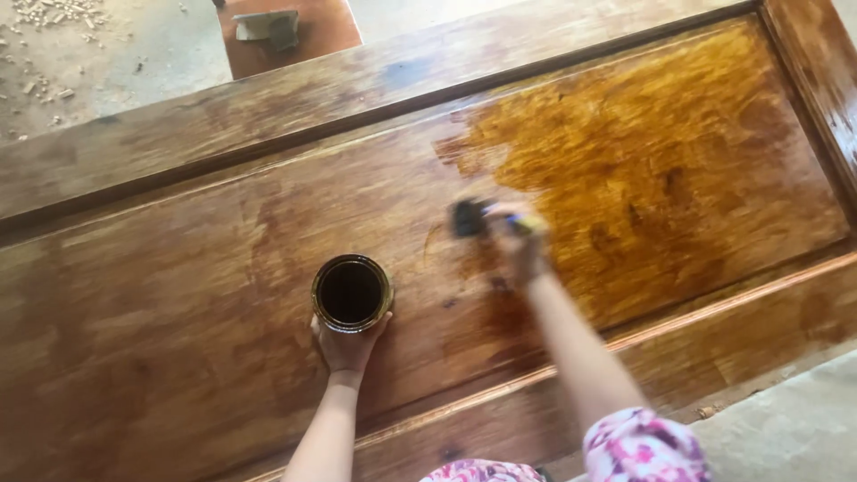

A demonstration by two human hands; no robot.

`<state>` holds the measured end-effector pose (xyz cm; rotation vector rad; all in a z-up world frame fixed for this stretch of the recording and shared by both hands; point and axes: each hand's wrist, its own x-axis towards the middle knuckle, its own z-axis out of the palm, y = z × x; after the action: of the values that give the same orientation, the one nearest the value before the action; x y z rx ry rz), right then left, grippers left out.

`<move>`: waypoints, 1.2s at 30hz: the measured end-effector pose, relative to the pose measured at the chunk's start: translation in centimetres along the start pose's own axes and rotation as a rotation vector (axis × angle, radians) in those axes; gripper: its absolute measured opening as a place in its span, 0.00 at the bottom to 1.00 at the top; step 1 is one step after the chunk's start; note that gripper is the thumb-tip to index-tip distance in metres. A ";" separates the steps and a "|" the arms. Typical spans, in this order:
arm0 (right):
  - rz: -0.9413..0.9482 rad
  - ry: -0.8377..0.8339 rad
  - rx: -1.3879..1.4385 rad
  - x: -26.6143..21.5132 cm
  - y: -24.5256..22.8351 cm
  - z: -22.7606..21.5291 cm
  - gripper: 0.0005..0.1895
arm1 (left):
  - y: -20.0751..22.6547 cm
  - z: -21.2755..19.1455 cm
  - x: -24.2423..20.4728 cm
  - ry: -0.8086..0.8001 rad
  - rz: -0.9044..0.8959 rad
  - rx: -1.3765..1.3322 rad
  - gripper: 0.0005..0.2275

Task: Apply varnish or wood stain to a wooden door using a paint brush.

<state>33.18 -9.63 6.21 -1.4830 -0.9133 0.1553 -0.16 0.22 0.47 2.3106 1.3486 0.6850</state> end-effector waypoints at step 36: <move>-0.227 0.181 -0.790 22.3 16.2 -21.1 0.06 | 0.0 0.4 -0.4 -0.177 0.068 0.248 0.39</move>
<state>67.91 -10.17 4.84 -2.0482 -1.0399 -0.5608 -0.11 -0.12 0.06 2.5521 1.3427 0.3373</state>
